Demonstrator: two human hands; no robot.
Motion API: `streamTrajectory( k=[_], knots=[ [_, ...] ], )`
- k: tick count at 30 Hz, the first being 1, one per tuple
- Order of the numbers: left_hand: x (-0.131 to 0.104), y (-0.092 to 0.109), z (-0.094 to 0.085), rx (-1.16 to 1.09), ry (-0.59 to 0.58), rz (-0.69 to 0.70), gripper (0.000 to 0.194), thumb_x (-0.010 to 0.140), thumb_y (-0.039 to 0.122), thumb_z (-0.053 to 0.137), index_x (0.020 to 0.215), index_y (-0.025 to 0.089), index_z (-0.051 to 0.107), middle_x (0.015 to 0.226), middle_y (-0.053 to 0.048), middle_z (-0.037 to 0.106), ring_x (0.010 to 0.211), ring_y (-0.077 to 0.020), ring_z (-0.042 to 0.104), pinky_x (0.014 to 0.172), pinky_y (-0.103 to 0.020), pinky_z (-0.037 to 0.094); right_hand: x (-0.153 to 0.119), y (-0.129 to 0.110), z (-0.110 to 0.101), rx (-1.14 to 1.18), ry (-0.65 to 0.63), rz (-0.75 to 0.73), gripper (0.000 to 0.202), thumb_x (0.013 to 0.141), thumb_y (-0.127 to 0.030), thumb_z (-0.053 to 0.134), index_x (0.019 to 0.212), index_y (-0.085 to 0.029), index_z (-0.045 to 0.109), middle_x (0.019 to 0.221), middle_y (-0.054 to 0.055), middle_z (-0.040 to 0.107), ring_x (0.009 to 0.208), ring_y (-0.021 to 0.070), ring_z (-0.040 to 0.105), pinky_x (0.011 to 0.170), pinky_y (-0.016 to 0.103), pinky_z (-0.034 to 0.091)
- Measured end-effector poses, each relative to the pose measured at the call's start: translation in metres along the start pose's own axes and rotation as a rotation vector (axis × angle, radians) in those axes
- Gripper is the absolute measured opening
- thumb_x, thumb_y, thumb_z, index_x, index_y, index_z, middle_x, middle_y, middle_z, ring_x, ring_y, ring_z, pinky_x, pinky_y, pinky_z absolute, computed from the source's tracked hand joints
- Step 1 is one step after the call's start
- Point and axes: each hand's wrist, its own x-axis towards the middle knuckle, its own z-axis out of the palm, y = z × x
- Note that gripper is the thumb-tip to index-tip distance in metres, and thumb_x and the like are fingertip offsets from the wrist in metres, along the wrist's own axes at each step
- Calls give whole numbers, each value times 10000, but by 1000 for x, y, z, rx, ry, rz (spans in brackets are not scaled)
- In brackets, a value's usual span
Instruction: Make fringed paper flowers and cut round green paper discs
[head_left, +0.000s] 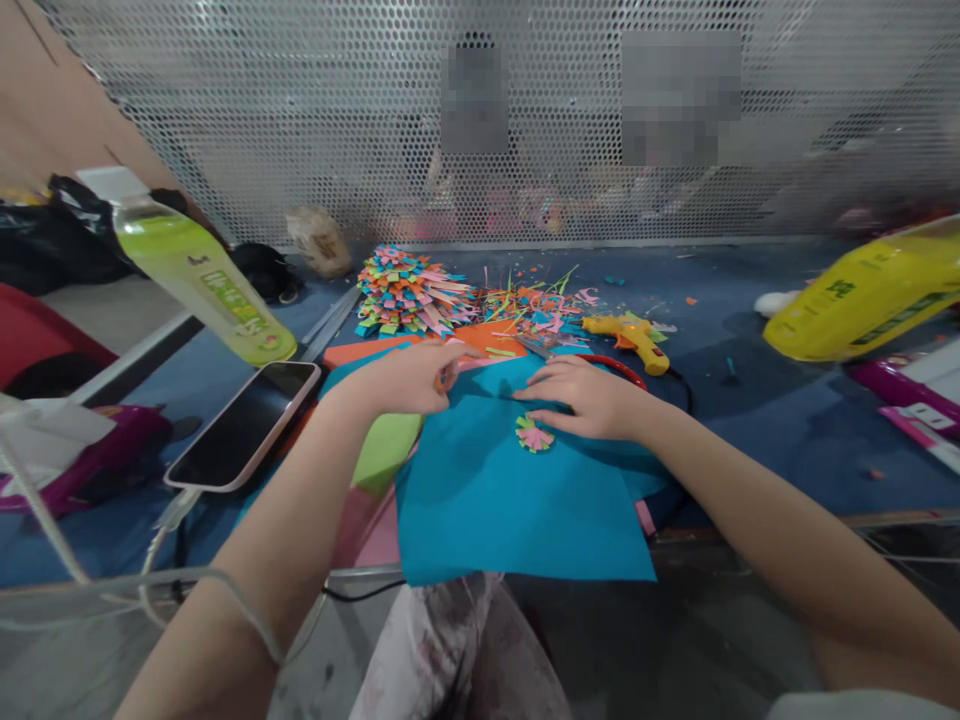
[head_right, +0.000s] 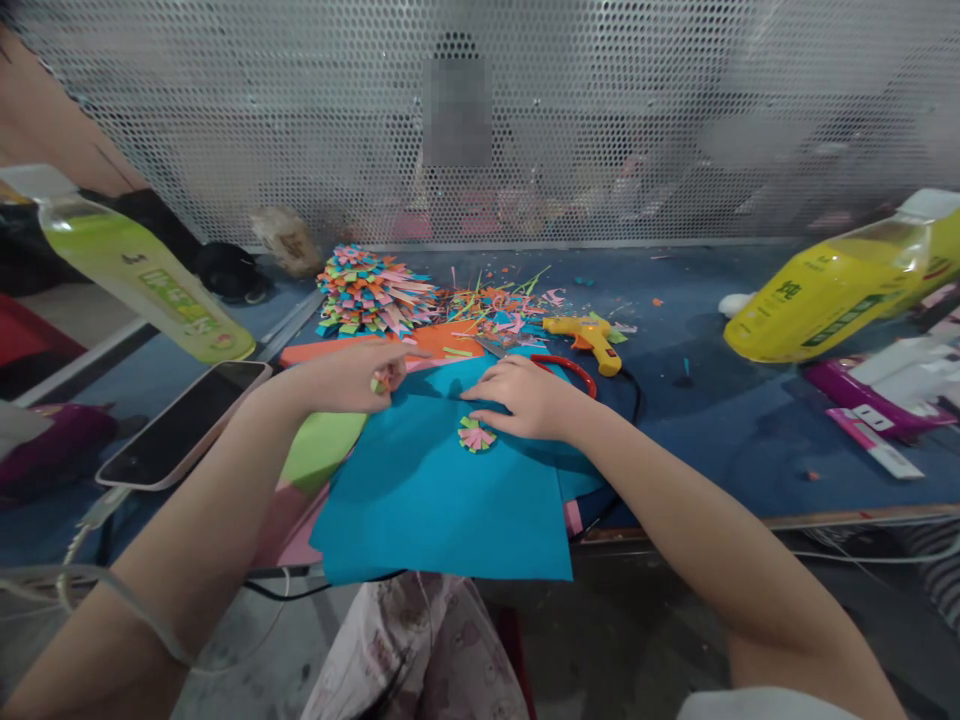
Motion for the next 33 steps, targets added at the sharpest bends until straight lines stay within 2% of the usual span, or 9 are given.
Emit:
streamTrajectory(
  k=[4,8,12,15,19,22,24,28,33],
  knots=[
    [1,-11,-1,-202,45,20,630,652,155,520,1279,200,478,884,-7,676,839,-166,618,765,-265,444,1,1,0,7,-9,-6,383,927,-362,443,1192,-152,623,1137,92,679,1099,254,563,959,434,345],
    [-1,-18,-4,-342,83,-50,574,697,242,577,1263,217,484,889,-9,681,821,-167,628,740,-271,460,0,0,0,8,-10,9,380,925,-365,445,1187,-159,626,1139,98,675,1097,260,558,963,444,336],
    [0,-21,-5,-411,152,-47,477,726,298,608,1188,207,529,849,-12,674,815,-164,635,752,-275,466,0,0,1,14,-19,13,384,927,-363,441,1207,-164,613,1165,88,665,1112,256,550,970,437,333],
    [1,-24,-4,-474,208,-34,432,736,313,626,1146,205,539,808,-8,646,762,-152,633,705,-262,480,-1,1,2,21,-26,20,394,929,-371,436,1217,-161,605,1175,89,659,1123,255,544,953,423,353],
    [2,-27,-2,-639,157,-36,370,754,313,612,1099,213,525,767,-7,619,646,-136,621,582,-250,491,-1,1,1,27,-29,21,398,928,-372,437,1218,-155,603,1170,96,659,1114,257,549,936,424,370],
    [2,-27,-1,-687,171,-58,385,749,296,602,1116,219,515,771,-13,622,668,-151,635,569,-259,499,-1,0,0,24,-33,29,399,927,-369,442,1224,-153,597,1171,100,657,1120,259,549,936,429,374],
    [3,-29,-2,-636,252,-59,391,759,302,580,1134,208,519,797,-23,623,751,-168,647,637,-282,514,-1,-1,0,20,-34,32,398,925,-364,446,1232,-155,591,1179,100,653,1125,259,549,940,430,377],
    [5,-39,0,-316,417,-117,407,770,360,566,1142,195,539,927,-47,644,895,-181,628,809,-310,486,-1,0,1,8,-18,15,395,924,-350,453,1239,-151,585,1188,96,651,1115,256,558,940,425,395],
    [7,-48,10,-15,258,-375,651,663,460,657,1208,139,502,1051,-127,642,950,-288,625,772,-336,477,-3,6,-6,-56,124,58,379,920,-333,461,1208,-135,610,1120,108,683,1029,252,611,899,405,444]
  ],
)
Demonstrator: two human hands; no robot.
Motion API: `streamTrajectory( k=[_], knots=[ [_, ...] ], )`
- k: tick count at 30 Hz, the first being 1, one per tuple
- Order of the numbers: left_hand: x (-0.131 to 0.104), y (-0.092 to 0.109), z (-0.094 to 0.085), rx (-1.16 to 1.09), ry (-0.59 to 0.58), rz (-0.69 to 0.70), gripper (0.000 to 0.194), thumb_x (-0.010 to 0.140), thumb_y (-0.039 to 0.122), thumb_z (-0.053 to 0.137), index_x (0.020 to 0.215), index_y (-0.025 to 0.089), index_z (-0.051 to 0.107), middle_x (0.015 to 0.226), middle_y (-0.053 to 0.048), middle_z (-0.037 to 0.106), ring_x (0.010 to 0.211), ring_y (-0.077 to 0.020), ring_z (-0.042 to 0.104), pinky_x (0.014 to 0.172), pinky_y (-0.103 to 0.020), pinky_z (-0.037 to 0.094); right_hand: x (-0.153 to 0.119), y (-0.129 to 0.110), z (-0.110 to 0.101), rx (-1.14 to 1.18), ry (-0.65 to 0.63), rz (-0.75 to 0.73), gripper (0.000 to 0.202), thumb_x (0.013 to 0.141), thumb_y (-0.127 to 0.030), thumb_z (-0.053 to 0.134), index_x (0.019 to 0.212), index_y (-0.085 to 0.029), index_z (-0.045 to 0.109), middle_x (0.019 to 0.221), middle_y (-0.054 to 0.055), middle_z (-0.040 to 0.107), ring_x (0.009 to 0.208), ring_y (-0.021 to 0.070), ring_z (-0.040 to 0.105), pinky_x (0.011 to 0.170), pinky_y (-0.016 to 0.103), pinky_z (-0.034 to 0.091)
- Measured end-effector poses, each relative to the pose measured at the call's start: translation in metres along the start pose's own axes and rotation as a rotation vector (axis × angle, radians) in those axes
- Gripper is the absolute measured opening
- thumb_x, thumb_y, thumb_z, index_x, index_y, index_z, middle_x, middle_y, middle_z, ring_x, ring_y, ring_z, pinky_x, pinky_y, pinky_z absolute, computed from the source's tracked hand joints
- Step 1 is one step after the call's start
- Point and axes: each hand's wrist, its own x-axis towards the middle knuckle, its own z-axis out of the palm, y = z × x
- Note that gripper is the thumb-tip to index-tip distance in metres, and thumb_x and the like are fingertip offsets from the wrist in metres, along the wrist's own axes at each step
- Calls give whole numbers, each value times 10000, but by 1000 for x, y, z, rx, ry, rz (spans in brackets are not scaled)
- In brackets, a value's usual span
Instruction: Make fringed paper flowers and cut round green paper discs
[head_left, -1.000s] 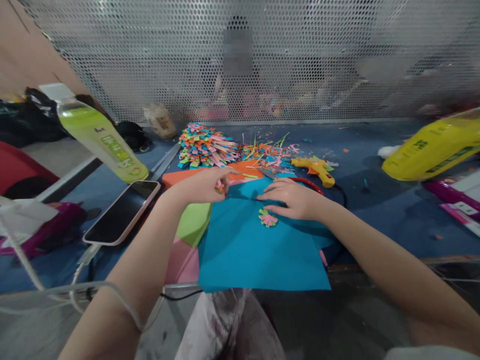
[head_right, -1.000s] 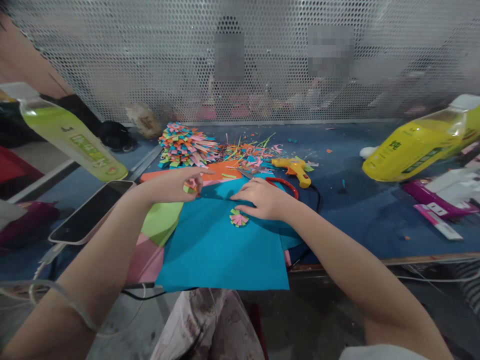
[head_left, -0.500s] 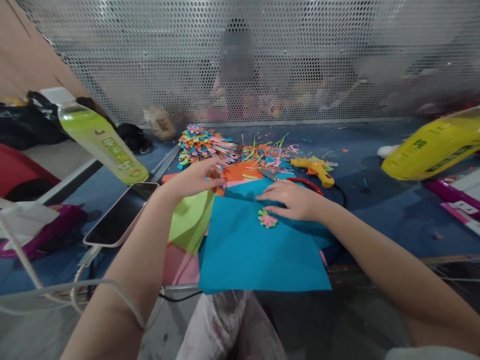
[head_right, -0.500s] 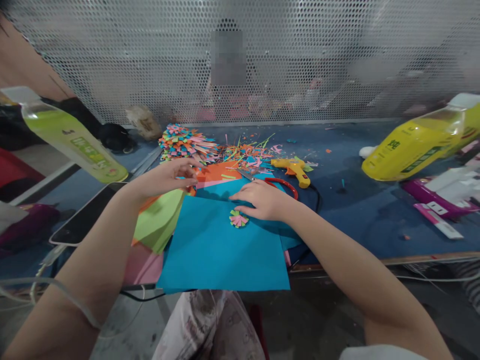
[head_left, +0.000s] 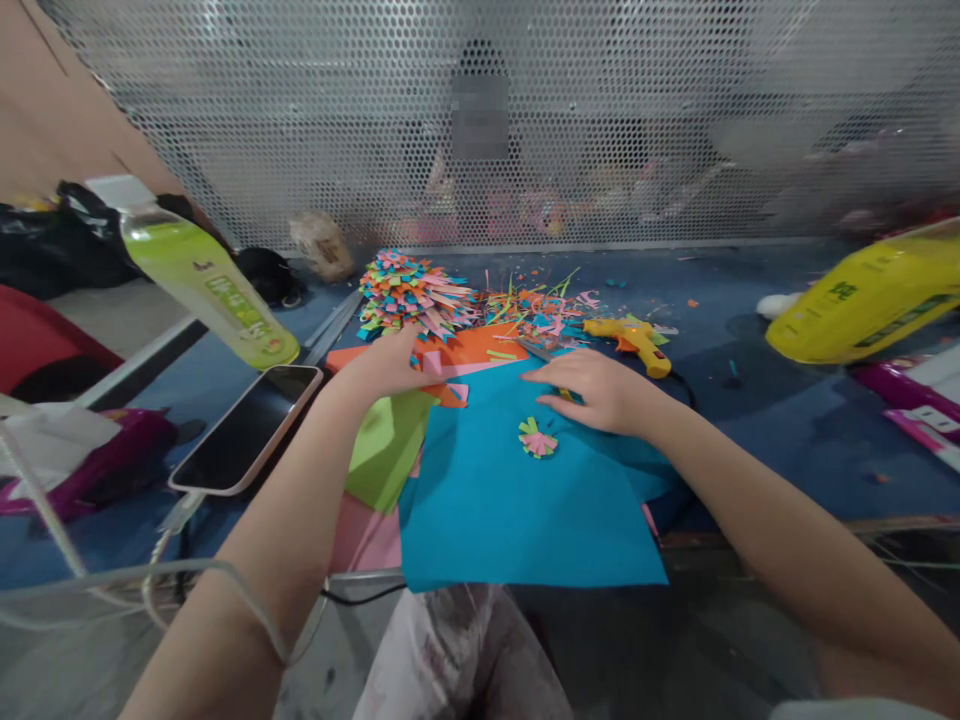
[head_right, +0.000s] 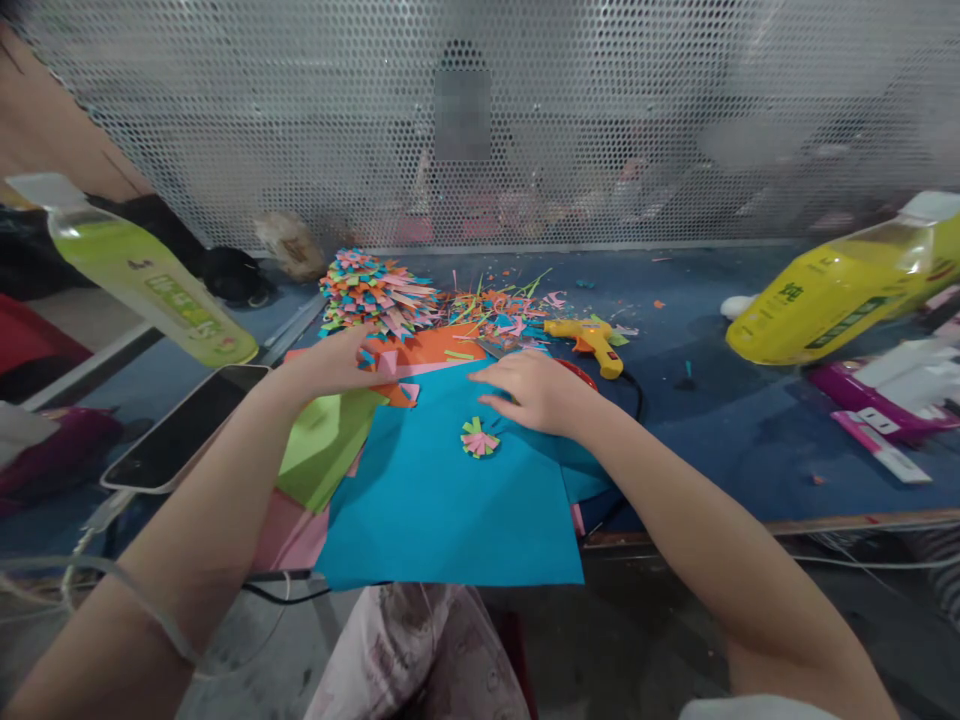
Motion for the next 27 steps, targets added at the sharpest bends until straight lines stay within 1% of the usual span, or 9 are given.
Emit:
streamTrajectory(
  k=[6,10,12,14,17,21,23,25,27],
  knots=[
    [4,1,4,-74,-89,39,556,723,284,606,1244,145,469,938,-75,684,874,-220,654,759,-293,482,-3,7,-15,-116,120,190,344,913,-296,459,1141,-120,647,1105,109,692,1009,255,632,862,385,482],
    [6,3,3,-9,-63,-5,560,723,146,552,1275,143,455,942,-69,693,880,-209,656,796,-293,480,-3,8,-11,-98,94,154,325,919,-309,451,1093,-137,664,1085,92,702,996,238,639,867,368,480],
    [5,5,3,17,-37,-6,547,733,166,555,1273,138,466,971,-80,687,895,-214,652,783,-286,479,-2,8,-8,-79,73,142,323,920,-319,448,1086,-145,664,1089,86,700,999,233,636,873,361,471],
    [4,7,4,6,-17,14,563,747,274,591,1278,136,467,965,-87,685,888,-225,651,755,-282,477,-2,8,-8,-75,64,168,322,917,-321,447,1088,-148,658,1070,88,702,981,231,636,849,353,468],
    [2,10,5,-3,6,69,645,738,417,617,1304,159,445,913,-83,691,833,-236,653,713,-284,472,-3,6,-13,-91,56,286,287,895,-345,466,997,-159,660,918,89,708,842,224,636,711,329,459],
    [0,17,6,114,45,110,495,776,338,576,1240,180,505,915,-111,690,887,-270,646,737,-303,466,-6,2,-23,-151,-44,529,281,832,-446,511,748,-186,580,732,68,644,654,201,576,534,298,363],
    [-1,22,5,211,35,97,448,782,333,566,1199,171,533,932,-136,685,935,-306,637,757,-332,468,-7,1,-24,-204,-120,603,307,820,-484,499,742,-192,547,746,75,637,644,205,565,512,296,330],
    [-2,26,4,294,18,75,398,793,299,543,1161,148,558,955,-171,679,963,-343,629,771,-376,469,-9,1,-21,-236,-188,621,309,813,-491,493,792,-186,541,795,97,640,666,222,573,520,305,333],
    [-2,28,3,288,37,47,335,792,218,517,1107,135,594,948,-191,679,962,-362,631,784,-412,468,-10,2,-17,-230,-223,618,303,803,-467,505,855,-171,544,835,124,637,696,249,586,543,326,359]
  ],
)
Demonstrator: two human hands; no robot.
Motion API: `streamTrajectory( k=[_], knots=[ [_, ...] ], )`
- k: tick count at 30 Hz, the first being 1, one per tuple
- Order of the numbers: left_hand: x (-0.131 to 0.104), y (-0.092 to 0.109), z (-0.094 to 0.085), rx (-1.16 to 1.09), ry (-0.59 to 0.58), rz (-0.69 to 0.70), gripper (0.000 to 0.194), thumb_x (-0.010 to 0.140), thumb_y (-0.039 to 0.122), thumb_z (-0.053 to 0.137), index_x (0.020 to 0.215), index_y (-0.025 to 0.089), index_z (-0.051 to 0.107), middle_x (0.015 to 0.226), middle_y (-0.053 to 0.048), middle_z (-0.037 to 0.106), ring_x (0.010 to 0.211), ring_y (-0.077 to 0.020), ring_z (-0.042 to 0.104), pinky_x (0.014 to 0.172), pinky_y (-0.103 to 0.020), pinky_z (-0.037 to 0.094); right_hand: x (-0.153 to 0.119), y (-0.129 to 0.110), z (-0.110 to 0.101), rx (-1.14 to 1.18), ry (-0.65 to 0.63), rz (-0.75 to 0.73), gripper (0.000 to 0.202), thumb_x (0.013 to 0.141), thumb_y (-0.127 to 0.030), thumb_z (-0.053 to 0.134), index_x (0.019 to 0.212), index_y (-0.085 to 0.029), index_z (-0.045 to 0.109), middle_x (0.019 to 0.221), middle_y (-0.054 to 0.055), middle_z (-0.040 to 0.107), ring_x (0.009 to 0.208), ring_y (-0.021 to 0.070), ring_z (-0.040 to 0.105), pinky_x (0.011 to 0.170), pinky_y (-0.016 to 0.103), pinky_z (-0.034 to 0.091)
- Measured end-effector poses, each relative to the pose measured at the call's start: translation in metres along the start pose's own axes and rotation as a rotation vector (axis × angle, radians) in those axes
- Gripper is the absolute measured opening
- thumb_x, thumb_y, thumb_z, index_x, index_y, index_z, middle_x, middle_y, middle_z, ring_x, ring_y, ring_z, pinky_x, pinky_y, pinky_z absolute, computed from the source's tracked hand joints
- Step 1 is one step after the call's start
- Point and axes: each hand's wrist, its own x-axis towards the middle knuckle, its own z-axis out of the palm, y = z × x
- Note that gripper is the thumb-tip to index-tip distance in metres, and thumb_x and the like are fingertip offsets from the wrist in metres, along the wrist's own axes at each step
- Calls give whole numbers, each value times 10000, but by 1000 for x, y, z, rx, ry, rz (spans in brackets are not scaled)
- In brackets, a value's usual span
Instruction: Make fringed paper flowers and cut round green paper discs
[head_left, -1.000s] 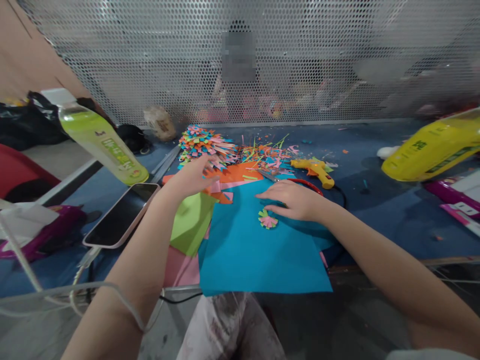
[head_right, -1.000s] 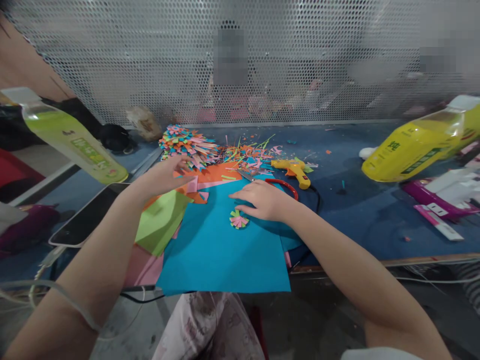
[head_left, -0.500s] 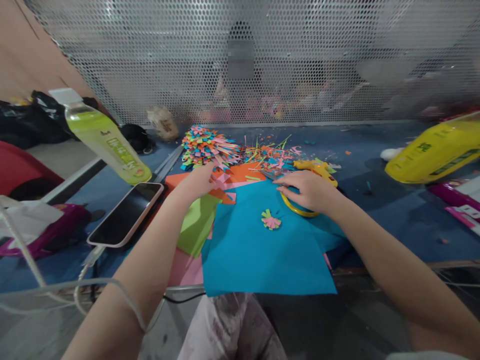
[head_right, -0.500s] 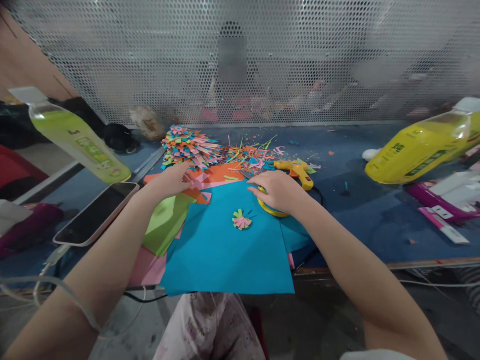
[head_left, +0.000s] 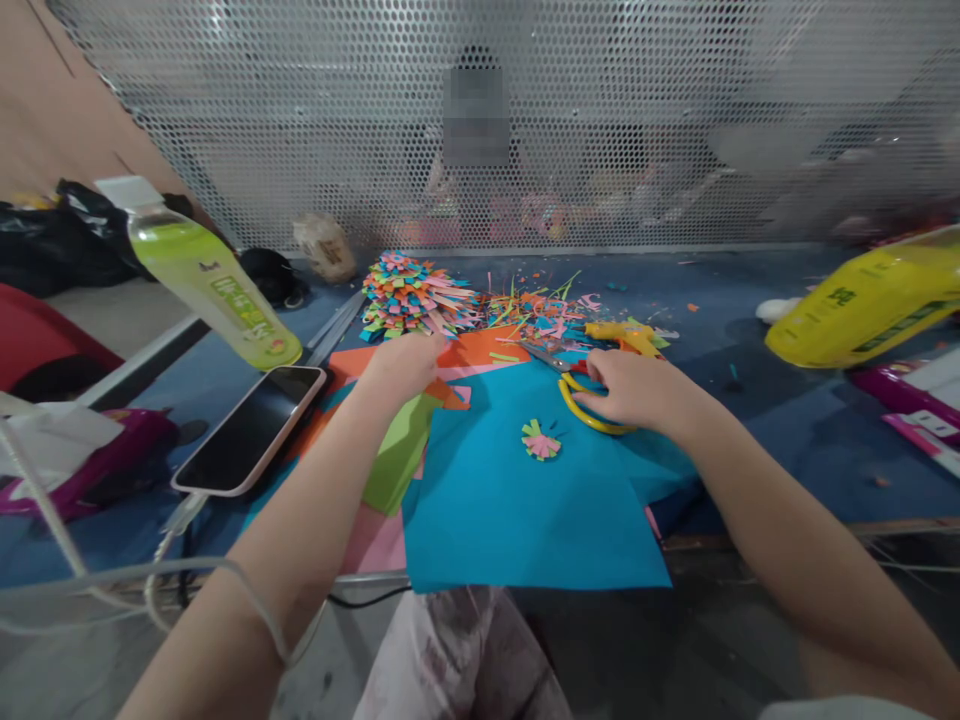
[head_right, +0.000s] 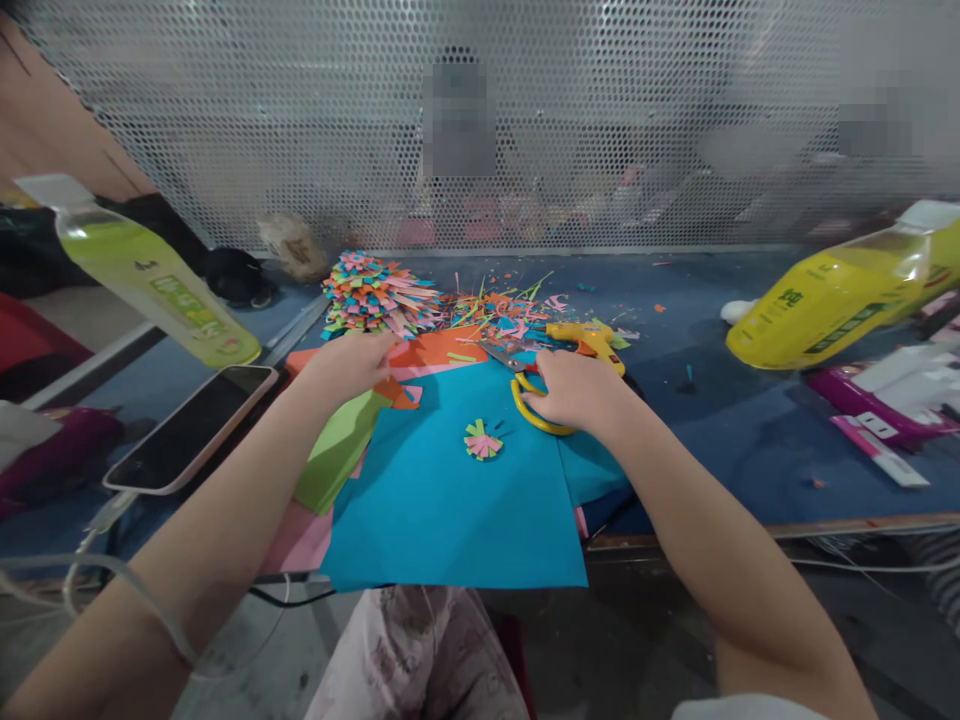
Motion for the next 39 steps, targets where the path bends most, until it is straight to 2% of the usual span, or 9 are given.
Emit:
streamTrajectory(
  k=[3,6,9,11,16,22,28,32,39],
  knots=[
    [1,1,-1,-221,126,-27,270,765,194,549,1019,165,638,857,-144,696,921,-330,655,803,-405,476,2,2,7,-11,37,4,315,781,-428,530,913,-143,552,904,171,621,790,305,601,621,377,417],
    [1,6,-1,-648,228,-11,183,742,267,599,897,181,642,807,-83,693,807,-253,678,732,-350,522,4,5,10,-78,55,39,345,754,-428,556,910,-119,564,927,199,605,850,333,598,669,401,444],
    [0,16,-2,-1094,135,-30,174,698,327,648,772,181,590,666,-29,640,575,-184,642,533,-309,542,6,7,11,-77,-41,55,288,719,-369,583,885,-133,575,863,163,612,748,283,605,598,362,446],
    [-1,21,-2,-1250,74,-61,221,658,343,692,737,191,553,556,20,564,457,-144,576,434,-282,519,7,7,12,-76,-77,59,258,677,-309,611,875,-145,582,845,142,609,704,259,600,560,342,438],
    [0,26,0,-1351,109,-67,239,647,339,718,703,172,557,602,28,538,498,-73,505,420,-195,487,7,5,16,-133,-45,92,286,632,-183,604,910,-123,580,924,174,585,784,296,601,608,365,457],
    [0,29,0,-1580,148,-143,274,577,282,764,696,152,554,604,11,578,572,-88,572,429,-160,429,5,1,11,68,195,173,371,648,-168,558,1013,-131,504,1051,191,554,888,315,583,690,403,471],
    [-3,33,-3,-1598,235,-153,298,588,324,763,705,136,564,673,-47,668,651,-149,658,428,-184,438,6,-1,7,324,323,183,454,748,-425,574,1085,-156,431,1093,185,572,913,305,592,699,394,470],
    [-4,35,-6,-1575,286,-143,291,628,357,737,719,144,561,674,-50,681,677,-166,678,432,-188,439,5,-6,5,457,270,104,423,761,-532,556,983,-198,422,898,107,595,785,250,582,642,355,447],
    [-7,39,-11,-1561,401,-70,277,651,374,719,725,156,567,665,-43,680,714,-179,690,466,-207,458,-3,-16,-5,619,34,-119,304,837,-518,432,789,-220,394,713,1,474,658,165,473,606,311,386]
  ],
)
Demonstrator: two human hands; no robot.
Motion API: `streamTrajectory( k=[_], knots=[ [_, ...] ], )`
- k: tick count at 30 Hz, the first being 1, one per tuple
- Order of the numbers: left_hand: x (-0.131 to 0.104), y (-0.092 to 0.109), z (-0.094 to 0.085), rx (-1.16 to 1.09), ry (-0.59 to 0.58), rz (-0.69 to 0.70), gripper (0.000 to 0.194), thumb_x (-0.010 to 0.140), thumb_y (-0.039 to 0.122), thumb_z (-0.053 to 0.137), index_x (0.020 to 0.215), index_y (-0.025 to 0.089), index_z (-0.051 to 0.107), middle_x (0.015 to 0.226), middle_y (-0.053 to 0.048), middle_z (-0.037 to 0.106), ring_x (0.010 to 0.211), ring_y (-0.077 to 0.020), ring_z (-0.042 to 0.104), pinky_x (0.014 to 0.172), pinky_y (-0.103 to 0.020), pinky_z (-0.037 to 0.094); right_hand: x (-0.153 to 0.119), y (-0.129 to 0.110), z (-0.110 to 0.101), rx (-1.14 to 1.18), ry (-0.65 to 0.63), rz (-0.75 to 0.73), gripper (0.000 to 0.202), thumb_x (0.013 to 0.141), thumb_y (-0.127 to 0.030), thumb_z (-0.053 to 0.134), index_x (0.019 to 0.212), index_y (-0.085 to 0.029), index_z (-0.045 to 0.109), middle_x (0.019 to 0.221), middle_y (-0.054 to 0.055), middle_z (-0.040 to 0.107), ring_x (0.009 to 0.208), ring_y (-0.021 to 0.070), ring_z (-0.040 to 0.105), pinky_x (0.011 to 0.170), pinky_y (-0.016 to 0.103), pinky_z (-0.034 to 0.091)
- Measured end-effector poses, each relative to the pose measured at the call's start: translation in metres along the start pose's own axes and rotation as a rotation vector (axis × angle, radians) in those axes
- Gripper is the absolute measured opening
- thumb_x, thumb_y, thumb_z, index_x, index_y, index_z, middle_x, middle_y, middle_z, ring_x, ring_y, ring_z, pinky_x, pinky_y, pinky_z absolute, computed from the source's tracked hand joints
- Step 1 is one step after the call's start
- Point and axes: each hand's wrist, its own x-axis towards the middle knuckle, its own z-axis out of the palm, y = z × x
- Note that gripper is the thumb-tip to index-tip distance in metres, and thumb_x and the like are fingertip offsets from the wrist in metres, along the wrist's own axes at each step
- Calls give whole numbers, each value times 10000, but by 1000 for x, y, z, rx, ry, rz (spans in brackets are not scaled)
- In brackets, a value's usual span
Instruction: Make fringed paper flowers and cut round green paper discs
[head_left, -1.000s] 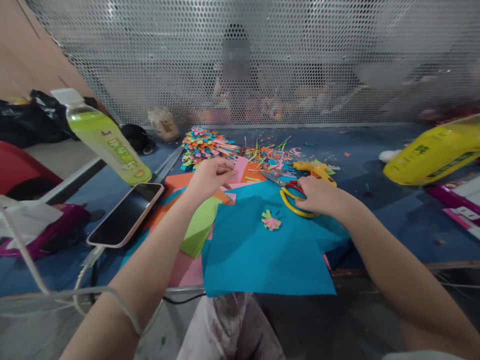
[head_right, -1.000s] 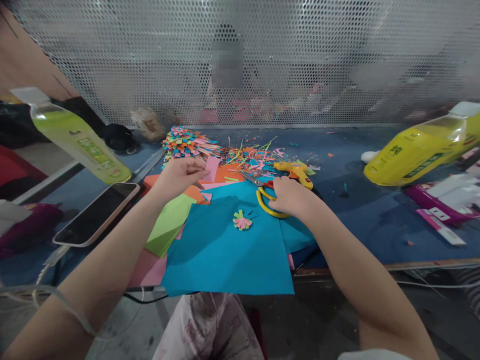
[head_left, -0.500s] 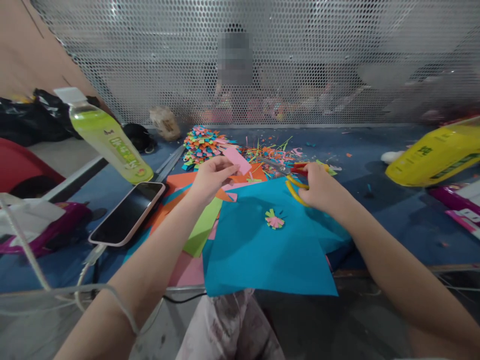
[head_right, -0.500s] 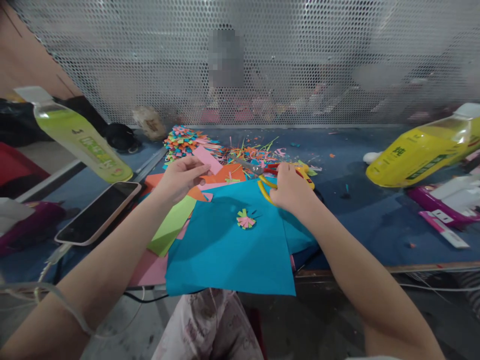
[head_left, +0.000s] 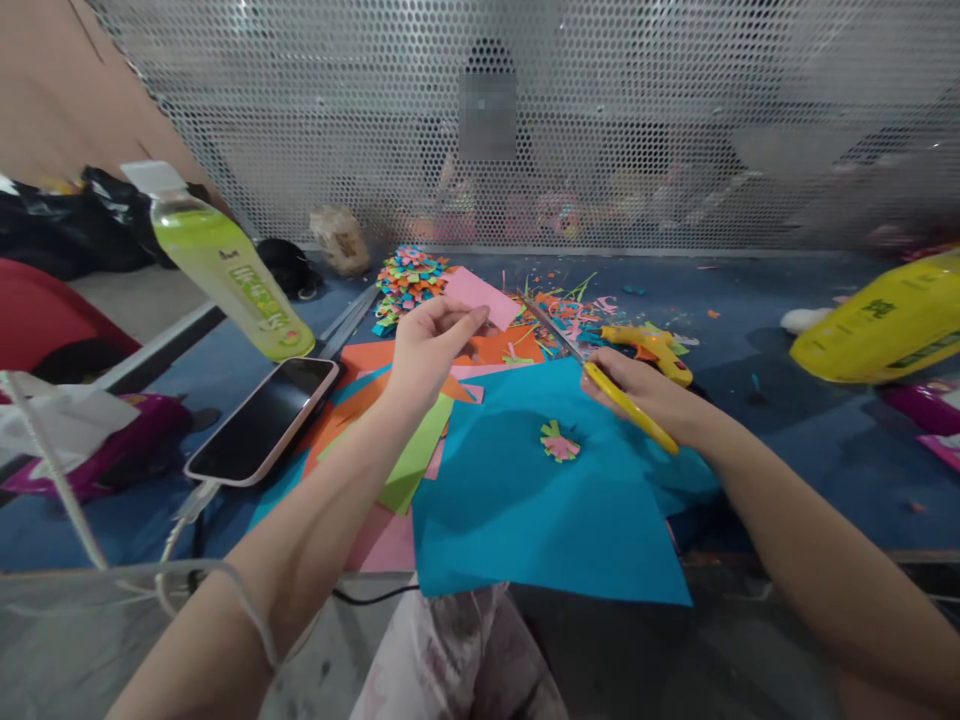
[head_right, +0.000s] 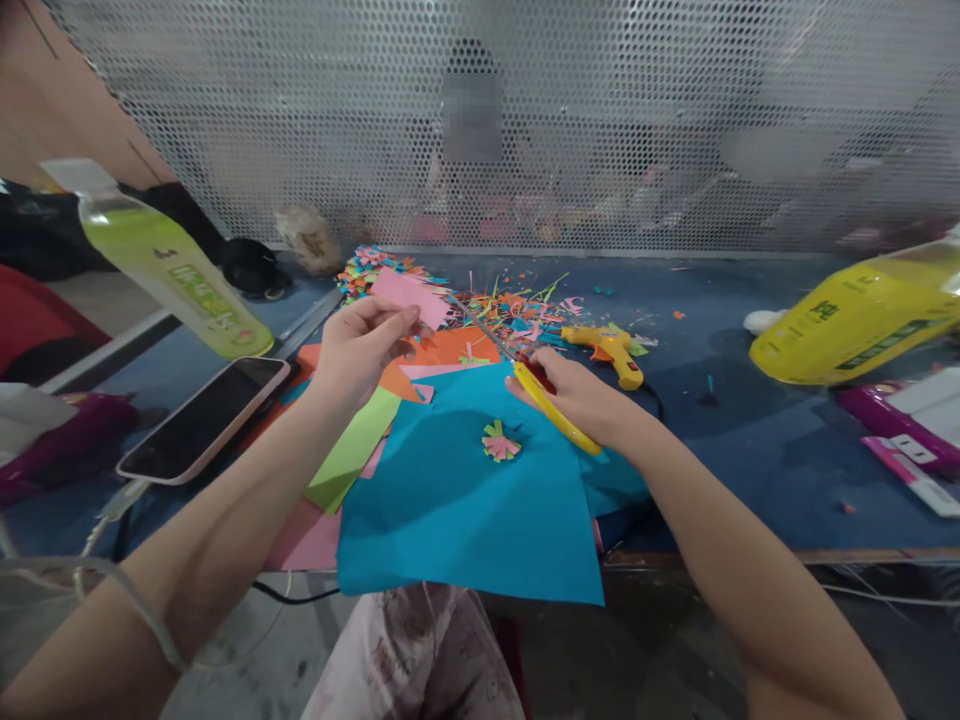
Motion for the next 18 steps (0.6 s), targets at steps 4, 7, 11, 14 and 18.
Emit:
streamTrajectory(
  k=[4,7,11,14,18],
  knots=[
    [-2,-1,2,23,5,28,267,666,375,713,718,159,564,666,-37,681,688,-171,686,460,-208,456,0,-2,2,20,-72,15,326,820,-539,440,760,-226,375,687,-12,445,629,157,441,576,303,362],
    [-3,-2,3,50,5,30,255,681,366,707,709,155,567,663,-41,685,662,-157,681,457,-202,455,-1,-4,2,67,-104,49,329,815,-545,440,755,-229,374,678,-16,433,594,144,412,542,290,342],
    [-5,-3,6,41,-22,47,243,693,360,705,702,153,577,661,-43,691,645,-155,681,457,-206,462,-1,-5,2,70,-103,53,336,816,-550,452,749,-230,375,671,-19,422,580,136,393,522,284,338],
    [-6,-3,7,58,-26,44,254,695,375,704,705,151,585,669,-48,696,658,-161,686,455,-205,465,-1,-5,2,56,-104,32,341,821,-553,460,746,-228,389,669,-10,443,584,138,404,519,288,347],
    [-7,-3,8,52,-31,38,262,693,376,708,704,145,585,683,-56,699,675,-172,695,441,-200,457,0,-4,3,26,-98,21,344,819,-555,472,748,-225,407,674,-1,463,602,145,426,540,300,356]
  ],
)
